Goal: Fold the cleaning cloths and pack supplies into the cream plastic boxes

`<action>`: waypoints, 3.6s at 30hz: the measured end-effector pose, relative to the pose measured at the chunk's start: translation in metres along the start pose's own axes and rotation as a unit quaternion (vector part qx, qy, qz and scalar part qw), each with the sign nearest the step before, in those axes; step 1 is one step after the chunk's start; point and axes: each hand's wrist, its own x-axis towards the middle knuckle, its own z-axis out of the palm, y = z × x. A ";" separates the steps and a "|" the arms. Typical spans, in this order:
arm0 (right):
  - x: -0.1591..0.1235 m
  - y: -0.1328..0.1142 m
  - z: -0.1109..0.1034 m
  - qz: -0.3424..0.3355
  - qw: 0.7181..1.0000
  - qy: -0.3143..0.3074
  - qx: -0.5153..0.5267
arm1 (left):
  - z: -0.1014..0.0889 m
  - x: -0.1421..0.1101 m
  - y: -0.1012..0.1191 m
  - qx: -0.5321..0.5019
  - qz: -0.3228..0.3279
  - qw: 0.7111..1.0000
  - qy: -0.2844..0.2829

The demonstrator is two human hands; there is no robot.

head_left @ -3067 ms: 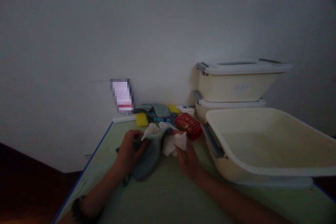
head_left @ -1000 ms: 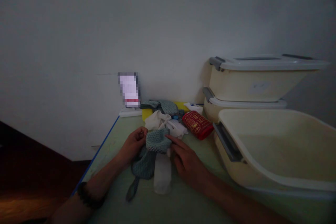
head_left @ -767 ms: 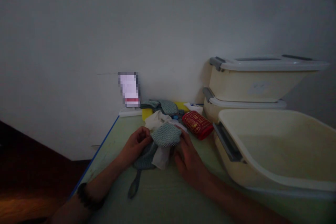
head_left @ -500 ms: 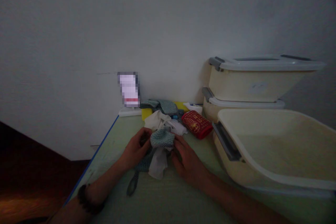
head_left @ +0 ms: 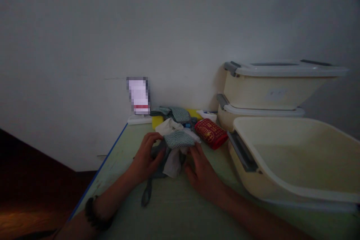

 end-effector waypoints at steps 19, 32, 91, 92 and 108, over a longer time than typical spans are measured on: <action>0.002 0.000 0.001 -0.073 0.993 0.094 0.023 | 0.001 0.003 -0.029 0.104 -0.015 0.994 -0.033; 0.009 -0.005 -0.010 0.136 0.938 0.085 0.306 | -0.008 0.003 -0.021 0.057 -0.005 0.994 0.093; 0.000 -0.017 -0.009 0.156 0.964 -0.040 0.212 | -0.014 0.003 -0.037 0.066 -0.163 0.982 -0.074; 0.000 -0.018 -0.010 0.143 0.970 -0.039 0.194 | -0.012 0.002 -0.039 0.073 -0.160 0.982 -0.067; -0.007 -0.014 -0.009 0.050 0.993 -0.031 0.105 | -0.023 0.006 -0.039 -0.023 -0.219 0.975 0.020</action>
